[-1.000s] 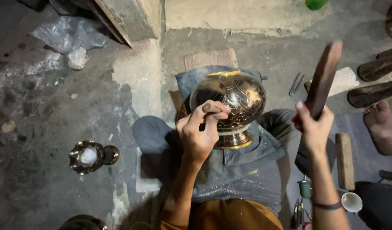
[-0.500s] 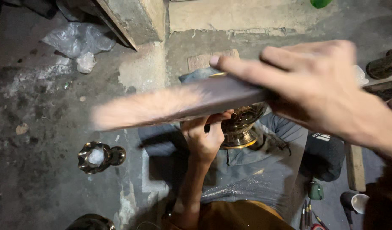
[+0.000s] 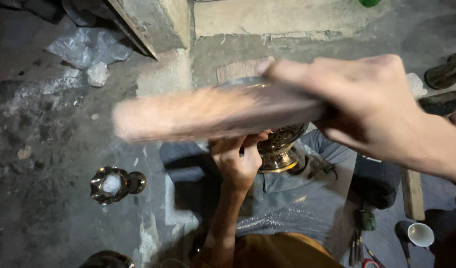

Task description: The person sits on the floor and uses a hammer and chisel to engrave a design onto a brass pot. They repeatedly strike the chisel with the hammer to create patterns on the pot's surface.

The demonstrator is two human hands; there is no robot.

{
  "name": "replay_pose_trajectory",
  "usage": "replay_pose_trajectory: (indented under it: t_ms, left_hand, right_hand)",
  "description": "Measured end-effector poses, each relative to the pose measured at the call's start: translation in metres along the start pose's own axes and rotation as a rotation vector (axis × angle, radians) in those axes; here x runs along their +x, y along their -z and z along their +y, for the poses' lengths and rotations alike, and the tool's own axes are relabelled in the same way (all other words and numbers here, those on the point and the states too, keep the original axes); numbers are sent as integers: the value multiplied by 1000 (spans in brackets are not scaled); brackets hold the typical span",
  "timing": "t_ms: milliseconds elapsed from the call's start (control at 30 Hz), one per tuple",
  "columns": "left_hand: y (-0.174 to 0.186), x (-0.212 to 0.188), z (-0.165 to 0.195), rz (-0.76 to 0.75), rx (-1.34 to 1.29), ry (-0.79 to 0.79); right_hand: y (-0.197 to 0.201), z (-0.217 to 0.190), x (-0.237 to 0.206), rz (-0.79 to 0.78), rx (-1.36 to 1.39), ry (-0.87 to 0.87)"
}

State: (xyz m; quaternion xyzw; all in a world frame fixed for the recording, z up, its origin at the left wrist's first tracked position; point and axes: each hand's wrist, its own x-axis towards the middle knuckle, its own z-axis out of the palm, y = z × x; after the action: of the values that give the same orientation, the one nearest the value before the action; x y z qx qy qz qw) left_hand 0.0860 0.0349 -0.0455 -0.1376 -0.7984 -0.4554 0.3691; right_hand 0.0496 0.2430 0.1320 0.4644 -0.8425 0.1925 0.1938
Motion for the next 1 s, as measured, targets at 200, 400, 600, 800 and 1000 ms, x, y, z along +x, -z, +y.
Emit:
replay_pose_trajectory:
  t_ms: [200,400,600,800,1000]
  left_hand:
    - [-9,-19,-15,76,-5,-37]
    - [-19,-35,-27,137,51,-103]
    - [-17,-35,-31,128,53,-146]
    - [-6,-16,-14,-21,30,-201]
    - [18,26,-9,-285,-389,-306]
  right_hand:
    - [0,-9,-3,-253,-456,-95]
    - [-1,-2,-19,-368,-846,22]
    - [-4,-3,-41,-248,-822,92]
    - [-5,-6,-51,-433,-809,-130]
    - [1,-16,-68,-187,-706,-180]
